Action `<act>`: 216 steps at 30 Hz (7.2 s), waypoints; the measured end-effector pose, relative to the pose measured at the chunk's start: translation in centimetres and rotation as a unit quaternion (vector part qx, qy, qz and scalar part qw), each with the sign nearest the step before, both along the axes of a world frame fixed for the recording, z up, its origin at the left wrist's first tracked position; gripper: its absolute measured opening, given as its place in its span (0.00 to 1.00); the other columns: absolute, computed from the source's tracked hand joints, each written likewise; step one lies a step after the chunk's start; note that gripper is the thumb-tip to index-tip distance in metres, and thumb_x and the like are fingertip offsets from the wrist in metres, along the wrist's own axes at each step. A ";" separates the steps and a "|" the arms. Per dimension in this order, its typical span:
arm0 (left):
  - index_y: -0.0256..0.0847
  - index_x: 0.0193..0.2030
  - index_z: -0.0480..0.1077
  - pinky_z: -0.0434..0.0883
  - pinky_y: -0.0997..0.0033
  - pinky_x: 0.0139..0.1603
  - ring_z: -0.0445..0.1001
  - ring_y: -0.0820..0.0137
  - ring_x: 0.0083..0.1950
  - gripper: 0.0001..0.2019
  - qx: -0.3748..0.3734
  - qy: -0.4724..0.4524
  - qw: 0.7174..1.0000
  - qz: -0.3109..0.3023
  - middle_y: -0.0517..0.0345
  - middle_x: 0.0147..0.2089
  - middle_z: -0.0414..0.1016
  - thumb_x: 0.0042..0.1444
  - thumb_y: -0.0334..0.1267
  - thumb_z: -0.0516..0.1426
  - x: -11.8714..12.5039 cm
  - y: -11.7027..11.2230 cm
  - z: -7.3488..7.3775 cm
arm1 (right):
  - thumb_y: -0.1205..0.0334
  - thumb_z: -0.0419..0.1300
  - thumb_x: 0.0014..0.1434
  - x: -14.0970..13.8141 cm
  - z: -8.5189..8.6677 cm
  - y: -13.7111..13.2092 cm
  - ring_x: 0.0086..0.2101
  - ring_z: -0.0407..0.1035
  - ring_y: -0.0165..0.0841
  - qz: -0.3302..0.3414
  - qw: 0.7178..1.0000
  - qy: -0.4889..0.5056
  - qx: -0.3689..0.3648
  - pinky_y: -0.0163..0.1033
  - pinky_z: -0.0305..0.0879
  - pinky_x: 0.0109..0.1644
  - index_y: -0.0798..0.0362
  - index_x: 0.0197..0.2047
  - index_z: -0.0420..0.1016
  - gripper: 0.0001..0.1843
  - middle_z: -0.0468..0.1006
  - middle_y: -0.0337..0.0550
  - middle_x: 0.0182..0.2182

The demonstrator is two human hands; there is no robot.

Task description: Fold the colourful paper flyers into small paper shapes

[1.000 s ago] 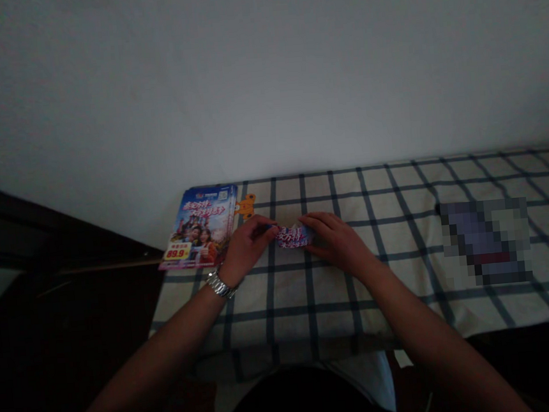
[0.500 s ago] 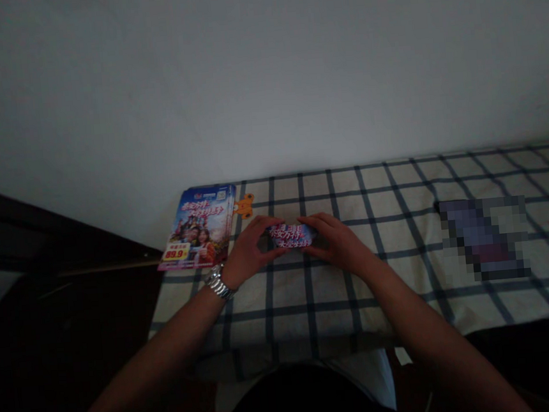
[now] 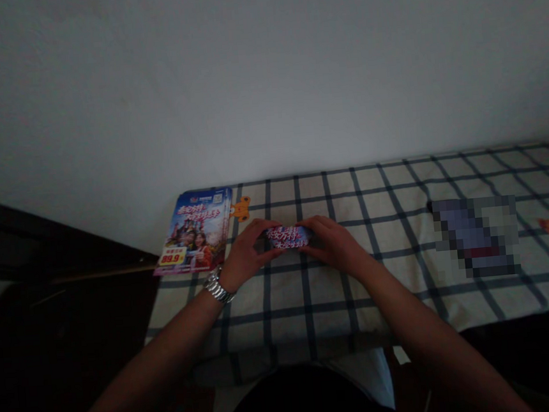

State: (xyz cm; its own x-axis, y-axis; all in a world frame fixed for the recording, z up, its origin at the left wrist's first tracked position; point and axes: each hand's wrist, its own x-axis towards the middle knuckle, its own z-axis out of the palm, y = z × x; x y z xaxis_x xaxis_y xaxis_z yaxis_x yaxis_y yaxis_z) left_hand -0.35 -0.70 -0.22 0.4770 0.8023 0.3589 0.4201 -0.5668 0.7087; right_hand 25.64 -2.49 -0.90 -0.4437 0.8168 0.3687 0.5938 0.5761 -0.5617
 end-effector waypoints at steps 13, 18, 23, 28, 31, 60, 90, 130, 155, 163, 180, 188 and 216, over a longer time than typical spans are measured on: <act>0.48 0.60 0.69 0.72 0.56 0.62 0.73 0.61 0.58 0.24 0.022 -0.018 0.999 -0.045 0.53 0.57 0.72 0.59 0.47 0.66 -0.3 -0.3 0.4 | 0.52 0.63 0.66 1.3 2.6 -0.6 0.46 0.75 0.40 0.022 0.980 0.126 -0.152 0.48 0.77 0.48 0.43 0.54 0.72 0.14 0.77 0.46 0.50; 0.51 0.66 0.64 0.71 0.52 0.65 0.70 0.59 0.63 0.31 0.027 -0.006 0.998 -0.048 0.51 0.62 0.68 0.59 0.49 0.66 -0.2 -0.6 0.6 | 0.53 0.63 0.66 1.3 2.9 -1.6 0.48 0.75 0.40 0.022 0.972 0.160 -0.169 0.49 0.77 0.51 0.44 0.49 0.73 0.10 0.78 0.45 0.48; 0.52 0.74 0.52 0.66 0.48 0.69 0.65 0.56 0.67 0.41 0.050 -0.005 0.999 0.001 0.48 0.67 0.64 0.58 0.50 0.66 -0.1 -0.5 0.3 | 0.55 0.62 0.66 2.8 3.1 -1.8 0.50 0.74 0.41 -0.017 0.980 0.152 -0.127 0.50 0.76 0.52 0.45 0.49 0.72 0.09 0.77 0.46 0.48; 0.48 0.71 0.58 0.64 0.50 0.71 0.64 0.57 0.68 0.30 0.043 0.057 0.996 0.059 0.48 0.66 0.64 0.65 0.45 0.61 0.0 -0.2 -0.5 | 0.56 0.62 0.65 7.0 3.1 -0.6 0.48 0.73 0.43 -0.159 0.987 0.031 0.013 0.51 0.74 0.52 0.47 0.44 0.73 0.06 0.78 0.48 0.46; 0.47 0.68 0.62 0.64 0.50 0.71 0.64 0.57 0.67 0.25 0.046 0.093 0.993 0.064 0.48 0.65 0.64 0.66 0.45 0.59 0.0 -0.2 -0.9 | 0.56 0.62 0.64 10.2 3.0 0.4 0.46 0.73 0.43 -0.246 0.967 -0.013 0.062 0.49 0.74 0.47 0.48 0.42 0.74 0.07 0.77 0.48 0.43; 0.47 0.64 0.66 0.66 0.47 0.68 0.65 0.55 0.65 0.22 0.057 0.129 0.989 0.050 0.49 0.63 0.64 0.64 0.42 0.60 0.1 -0.3 -1.5 | 0.56 0.67 0.58 18.3 1.2 5.5 0.41 0.66 0.43 -0.398 0.901 -0.146 0.090 0.46 0.60 0.46 0.50 0.46 0.75 0.14 0.72 0.53 0.42; 0.48 0.60 0.70 0.66 0.47 0.68 0.65 0.55 0.65 0.19 0.058 0.151 0.985 0.052 0.50 0.63 0.65 0.63 0.42 0.61 0.2 -0.2 -1.5 | 0.62 0.58 0.66 0.2 -0.3 2.7 0.45 0.72 0.45 -0.076 0.995 -0.048 0.033 0.52 0.72 0.50 0.47 0.47 0.75 0.07 0.74 0.49 0.43; 0.48 0.67 0.64 0.64 0.46 0.73 0.64 0.57 0.71 0.21 0.065 0.241 0.962 0.113 0.51 0.70 0.64 0.69 0.43 0.54 -17.1 -4.2 1.2 | 0.61 0.61 0.65 0.8 -2.1 3.1 0.44 0.72 0.43 -0.074 0.996 -0.008 0.049 0.52 0.73 0.51 0.50 0.43 0.78 0.05 0.73 0.49 0.42; 0.45 0.53 0.71 0.67 0.55 0.69 0.69 0.62 0.66 0.13 0.024 0.209 0.966 0.149 0.53 0.68 0.67 0.72 0.44 0.49 -16.6 -4.3 2.1 | 0.61 0.61 0.65 0.9 -2.1 3.1 0.44 0.72 0.42 -0.077 0.996 -0.006 0.046 0.50 0.73 0.50 0.50 0.41 0.77 0.04 0.73 0.48 0.42; 0.43 0.53 0.71 0.70 0.60 0.61 0.73 0.62 0.58 0.13 0.044 0.161 0.966 0.196 0.52 0.56 0.74 0.73 0.43 0.48 -14.6 -3.5 2.7 | 0.61 0.60 0.65 1.0 -2.0 3.1 0.44 0.73 0.41 -0.085 0.996 0.011 0.027 0.49 0.72 0.50 0.49 0.42 0.76 0.04 0.74 0.47 0.42; 0.42 0.50 0.70 0.75 0.64 0.46 0.77 0.65 0.46 0.12 0.135 0.225 0.964 0.045 0.53 0.48 0.77 0.74 0.43 0.48 -1.6 -1.5 3.4 | 0.52 0.57 0.68 1.6 -1.3 2.8 0.40 0.73 0.41 -0.155 0.983 0.094 0.016 0.48 0.72 0.46 0.48 0.44 0.75 0.10 0.78 0.46 0.39; 0.38 0.49 0.71 0.74 0.62 0.51 0.75 0.64 0.50 0.11 0.154 0.237 0.958 -0.053 0.50 0.49 0.76 0.73 0.40 0.50 2.4 -0.2 1.6 | 0.57 0.56 0.69 1.7 -0.9 2.5 0.48 0.75 0.42 -0.097 0.991 0.087 0.023 0.51 0.72 0.53 0.47 0.48 0.74 0.08 0.80 0.47 0.46; 0.46 0.63 0.65 0.62 0.45 0.70 0.62 0.52 0.69 0.32 0.103 0.211 0.968 -0.092 0.48 0.68 0.64 0.56 0.56 0.66 -0.8 0.1 0.8 | 0.58 0.63 0.66 1.8 -2.2 2.5 0.60 0.70 0.45 0.026 0.999 -0.018 0.010 0.60 0.71 0.63 0.42 0.56 0.78 0.15 0.74 0.49 0.61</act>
